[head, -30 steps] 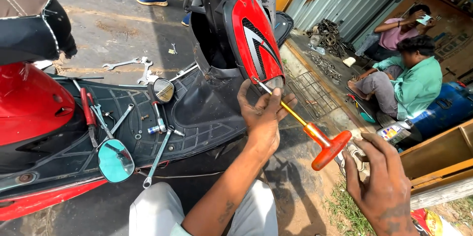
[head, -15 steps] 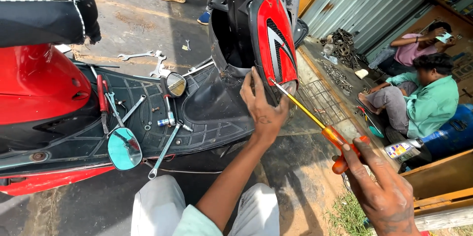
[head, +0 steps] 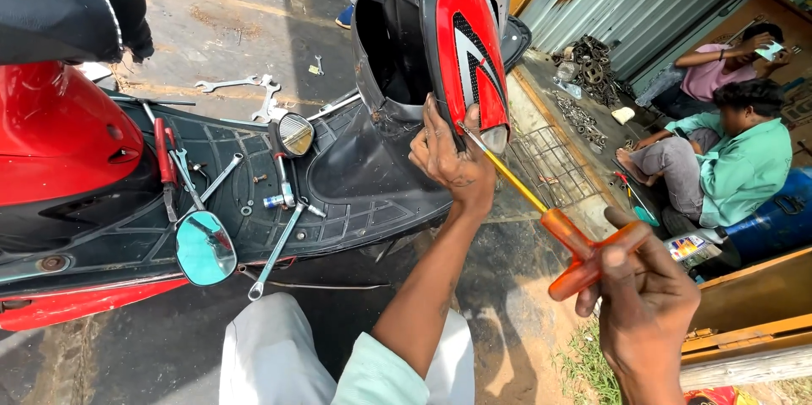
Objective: The person sits on the ground beside a red scooter and uses a screwdriver to unscrew fasteners around the front body panel. They loosen screws on the inner side and front, then press and reposition the panel, continuing to work the screws by hand and with the screwdriver.
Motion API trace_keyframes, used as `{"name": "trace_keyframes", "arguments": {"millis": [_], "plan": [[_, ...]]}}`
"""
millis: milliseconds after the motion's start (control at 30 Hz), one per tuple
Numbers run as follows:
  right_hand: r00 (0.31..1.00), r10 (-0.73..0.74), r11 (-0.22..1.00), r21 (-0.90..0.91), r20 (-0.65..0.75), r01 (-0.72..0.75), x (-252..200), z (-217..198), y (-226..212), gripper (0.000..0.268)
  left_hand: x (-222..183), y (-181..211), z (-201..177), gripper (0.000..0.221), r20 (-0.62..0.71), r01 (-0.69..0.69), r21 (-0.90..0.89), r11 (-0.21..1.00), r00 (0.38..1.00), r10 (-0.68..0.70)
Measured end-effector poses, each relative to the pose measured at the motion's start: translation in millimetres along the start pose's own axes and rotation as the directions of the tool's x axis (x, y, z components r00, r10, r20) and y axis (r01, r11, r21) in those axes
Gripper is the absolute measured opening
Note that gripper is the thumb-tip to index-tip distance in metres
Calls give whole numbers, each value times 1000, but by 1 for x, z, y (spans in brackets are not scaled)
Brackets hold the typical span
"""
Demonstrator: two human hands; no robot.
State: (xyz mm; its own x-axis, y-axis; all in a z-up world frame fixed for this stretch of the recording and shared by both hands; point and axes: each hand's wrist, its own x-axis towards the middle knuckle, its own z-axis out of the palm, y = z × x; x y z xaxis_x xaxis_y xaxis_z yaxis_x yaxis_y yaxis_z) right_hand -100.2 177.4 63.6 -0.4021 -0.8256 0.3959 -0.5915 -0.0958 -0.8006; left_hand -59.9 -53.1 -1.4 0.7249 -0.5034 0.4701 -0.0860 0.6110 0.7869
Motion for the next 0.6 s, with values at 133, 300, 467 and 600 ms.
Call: {"name": "trace_keyframes", "arguments": {"millis": [133,300,467,600], "plan": [[967,-184,900,365,-176,237,27,20,25,53,1,7,-5,59,18,26,-20,999,1000,-25],[809,-575,625,573,-122,531,38,67,29,38,10,10,-12,56,30,-3,-73,997,1000,5],[852,290,364,874,-435,322,29,86,-3,28,8,12,-12,57,65,59,-94,994,997,-53],[378,-311,708,53,-872,704,34,75,-9,38,11,21,-16,54,77,101,-143,985,993,-90]]}}
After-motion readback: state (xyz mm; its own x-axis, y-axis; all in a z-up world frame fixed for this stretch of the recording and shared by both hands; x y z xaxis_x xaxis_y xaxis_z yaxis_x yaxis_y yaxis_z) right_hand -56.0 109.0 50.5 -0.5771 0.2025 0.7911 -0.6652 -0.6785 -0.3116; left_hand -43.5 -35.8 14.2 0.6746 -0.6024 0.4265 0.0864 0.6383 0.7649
